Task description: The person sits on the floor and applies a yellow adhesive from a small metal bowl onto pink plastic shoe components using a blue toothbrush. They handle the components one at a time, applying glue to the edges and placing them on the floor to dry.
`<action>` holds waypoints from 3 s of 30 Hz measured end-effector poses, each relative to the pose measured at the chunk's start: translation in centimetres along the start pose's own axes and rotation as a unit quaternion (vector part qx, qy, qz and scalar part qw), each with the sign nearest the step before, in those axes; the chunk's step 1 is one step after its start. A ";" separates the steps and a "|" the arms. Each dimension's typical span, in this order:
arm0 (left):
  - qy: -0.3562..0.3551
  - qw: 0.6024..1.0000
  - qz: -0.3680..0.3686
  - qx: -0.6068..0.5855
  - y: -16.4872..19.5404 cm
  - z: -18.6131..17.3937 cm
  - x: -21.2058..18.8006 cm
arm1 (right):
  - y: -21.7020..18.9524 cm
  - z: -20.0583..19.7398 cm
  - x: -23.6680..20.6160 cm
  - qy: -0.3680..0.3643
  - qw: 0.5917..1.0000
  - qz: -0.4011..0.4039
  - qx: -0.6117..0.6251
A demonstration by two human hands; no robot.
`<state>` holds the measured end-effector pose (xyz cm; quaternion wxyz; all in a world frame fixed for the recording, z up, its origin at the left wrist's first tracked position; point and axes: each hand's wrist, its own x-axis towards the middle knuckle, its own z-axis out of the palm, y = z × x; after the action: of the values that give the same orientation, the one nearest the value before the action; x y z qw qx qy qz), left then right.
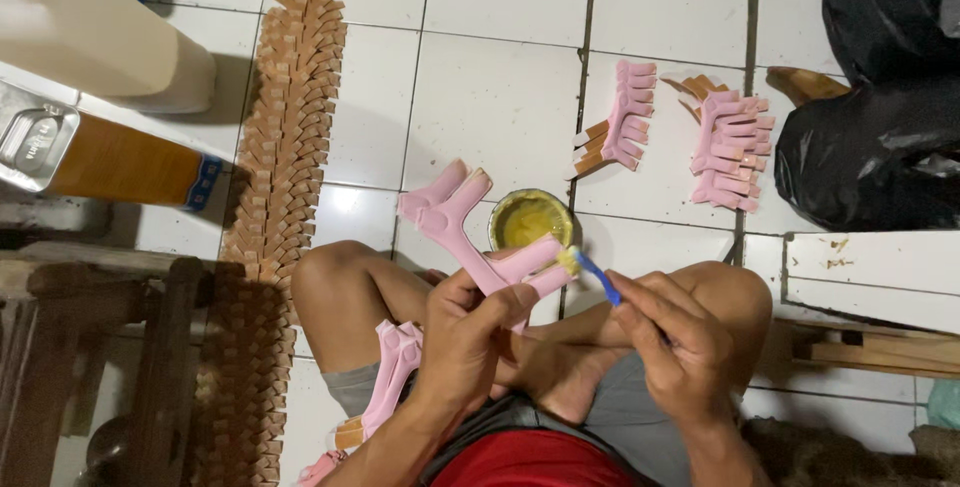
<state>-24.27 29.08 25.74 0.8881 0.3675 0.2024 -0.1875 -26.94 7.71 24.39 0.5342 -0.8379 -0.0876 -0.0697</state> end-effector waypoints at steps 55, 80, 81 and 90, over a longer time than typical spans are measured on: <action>0.002 0.992 0.122 0.020 -2.0 -0.8 2.0 | 5.0 0.7 -2.2 0.162 0.949 0.191 0.190; -0.065 0.955 0.071 0.279 -1.2 -2.4 8.7 | 12.3 0.6 -5.5 0.269 0.951 0.137 0.066; -0.064 0.940 0.100 0.321 -0.6 -2.6 10.3 | 13.8 -1.2 -5.5 0.305 0.939 0.150 0.056; -0.087 0.853 -0.004 0.515 -0.6 -1.9 27.8 | 23.1 -4.6 -6.8 0.380 0.890 0.235 -0.090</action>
<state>-1.37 24.98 10.29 0.5852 0.7535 0.0008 -0.2996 -28.54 -6.48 4.50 0.4496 -0.7881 0.3284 -0.2625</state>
